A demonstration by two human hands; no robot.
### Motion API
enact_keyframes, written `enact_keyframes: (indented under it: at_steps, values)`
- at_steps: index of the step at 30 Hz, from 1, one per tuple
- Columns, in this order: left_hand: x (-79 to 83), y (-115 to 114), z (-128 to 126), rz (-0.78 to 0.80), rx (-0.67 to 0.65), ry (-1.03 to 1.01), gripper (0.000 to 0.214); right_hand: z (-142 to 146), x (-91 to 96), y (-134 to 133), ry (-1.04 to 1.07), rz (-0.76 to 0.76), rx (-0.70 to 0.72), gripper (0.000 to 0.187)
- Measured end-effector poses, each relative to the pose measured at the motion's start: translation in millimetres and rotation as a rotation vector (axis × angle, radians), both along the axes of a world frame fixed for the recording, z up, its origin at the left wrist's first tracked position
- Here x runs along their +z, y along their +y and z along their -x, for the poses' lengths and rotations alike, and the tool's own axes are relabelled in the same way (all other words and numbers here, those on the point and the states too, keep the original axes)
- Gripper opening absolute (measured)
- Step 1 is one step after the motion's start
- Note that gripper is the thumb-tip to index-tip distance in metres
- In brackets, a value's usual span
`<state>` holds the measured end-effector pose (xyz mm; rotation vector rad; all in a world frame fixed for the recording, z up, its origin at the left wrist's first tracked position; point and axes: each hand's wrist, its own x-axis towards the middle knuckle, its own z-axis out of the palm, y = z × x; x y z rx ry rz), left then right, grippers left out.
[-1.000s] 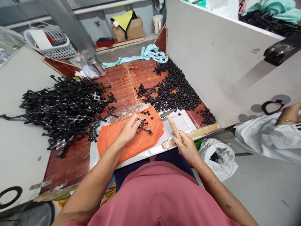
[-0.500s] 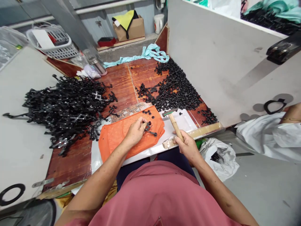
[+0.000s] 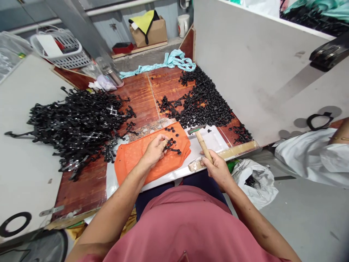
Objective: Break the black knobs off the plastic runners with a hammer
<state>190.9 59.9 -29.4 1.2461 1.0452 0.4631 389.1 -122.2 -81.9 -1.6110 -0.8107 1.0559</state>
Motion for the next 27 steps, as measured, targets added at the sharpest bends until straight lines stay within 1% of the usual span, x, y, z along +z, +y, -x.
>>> enact_keyframes:
  at_steps: [5, 8, 11, 12, 14, 18, 22, 25, 27]
  values:
    - [-4.7, -0.1, -7.6, -0.033, -0.038, 0.035, 0.019, -0.5, -0.4, 0.4, 0.009, 0.009, -0.003, 0.035]
    - [-11.5, 1.6, -7.2, -0.13, -0.068, 0.076, 0.013, -0.4, -1.1, 0.2, 0.006, 0.005, 0.001, 0.035]
    - [-17.8, 3.5, -5.0, -0.244, -0.085, 0.127, 0.012, -1.7, 1.5, 0.0, -0.029, 0.015, 0.025, 0.035]
    - [-19.0, 3.9, -4.4, -0.272, -0.086, 0.143, 0.011, -2.9, 3.9, -0.1, -0.073, 0.019, 0.05, 0.034]
    - [-19.7, 4.7, -3.5, -0.309, -0.09, 0.167, 0.009, -6.0, 11.7, 0.1, -0.239, 0.02, 0.12, 0.033]
    - [-18.1, 6.2, -3.2, -0.311, -0.122, 0.194, 0.007, -10.5, 37.6, 2.6, -0.663, -0.031, 0.229, 0.046]
    - [-19.3, 8.6, -2.6, -0.281, -0.147, 0.172, 0.005, -6.5, 62.2, 7.6, -0.842, -0.138, 0.247, 0.051]
    - [-20.9, 10.2, -1.8, -0.294, -0.155, 0.18, 0.004, -2.0, 65.7, 11.5, -0.956, -0.147, 0.253, 0.051]
    - [-20.9, 11.0, -1.3, -0.318, -0.164, 0.203, 0.004, -0.5, 61.3, 13.2, -1.024, -0.093, 0.322, 0.051]
